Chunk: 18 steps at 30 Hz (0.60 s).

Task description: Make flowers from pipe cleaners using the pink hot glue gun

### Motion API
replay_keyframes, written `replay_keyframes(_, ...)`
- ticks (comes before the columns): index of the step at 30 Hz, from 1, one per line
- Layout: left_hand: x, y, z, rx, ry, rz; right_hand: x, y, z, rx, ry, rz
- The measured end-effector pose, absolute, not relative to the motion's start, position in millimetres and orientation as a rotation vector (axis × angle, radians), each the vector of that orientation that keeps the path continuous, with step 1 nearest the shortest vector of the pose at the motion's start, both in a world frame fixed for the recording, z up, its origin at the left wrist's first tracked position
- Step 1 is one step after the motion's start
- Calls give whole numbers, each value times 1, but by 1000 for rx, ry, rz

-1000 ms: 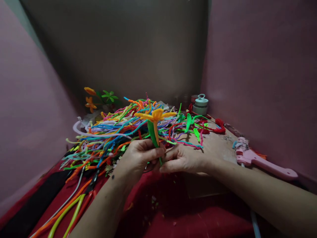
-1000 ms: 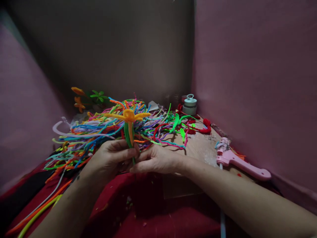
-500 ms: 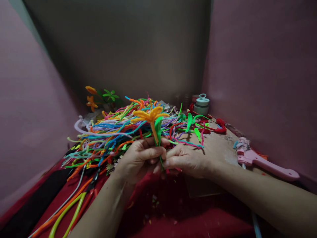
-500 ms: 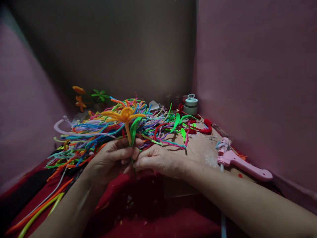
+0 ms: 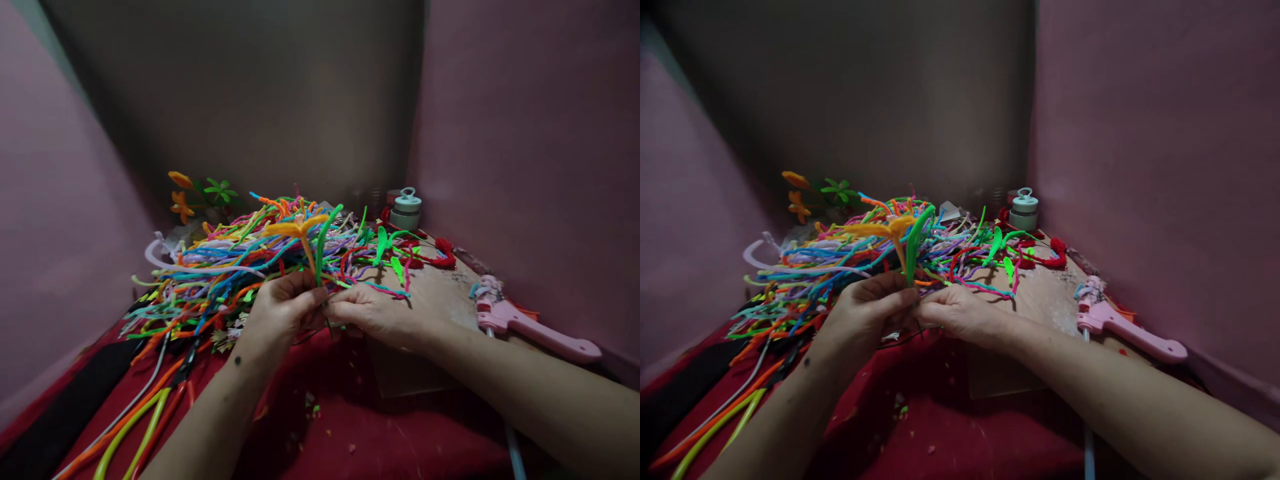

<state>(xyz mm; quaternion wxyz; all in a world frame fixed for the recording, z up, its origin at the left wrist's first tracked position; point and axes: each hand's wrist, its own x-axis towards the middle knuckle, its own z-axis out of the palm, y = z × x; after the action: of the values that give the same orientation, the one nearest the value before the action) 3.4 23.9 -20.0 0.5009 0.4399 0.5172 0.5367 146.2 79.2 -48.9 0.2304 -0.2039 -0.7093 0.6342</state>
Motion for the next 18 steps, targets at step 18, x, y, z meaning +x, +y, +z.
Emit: replay_keyframes(18, -5, 26, -23, 1040, 1066, 1145, 148, 79, -51, -419, -1980, 1862)
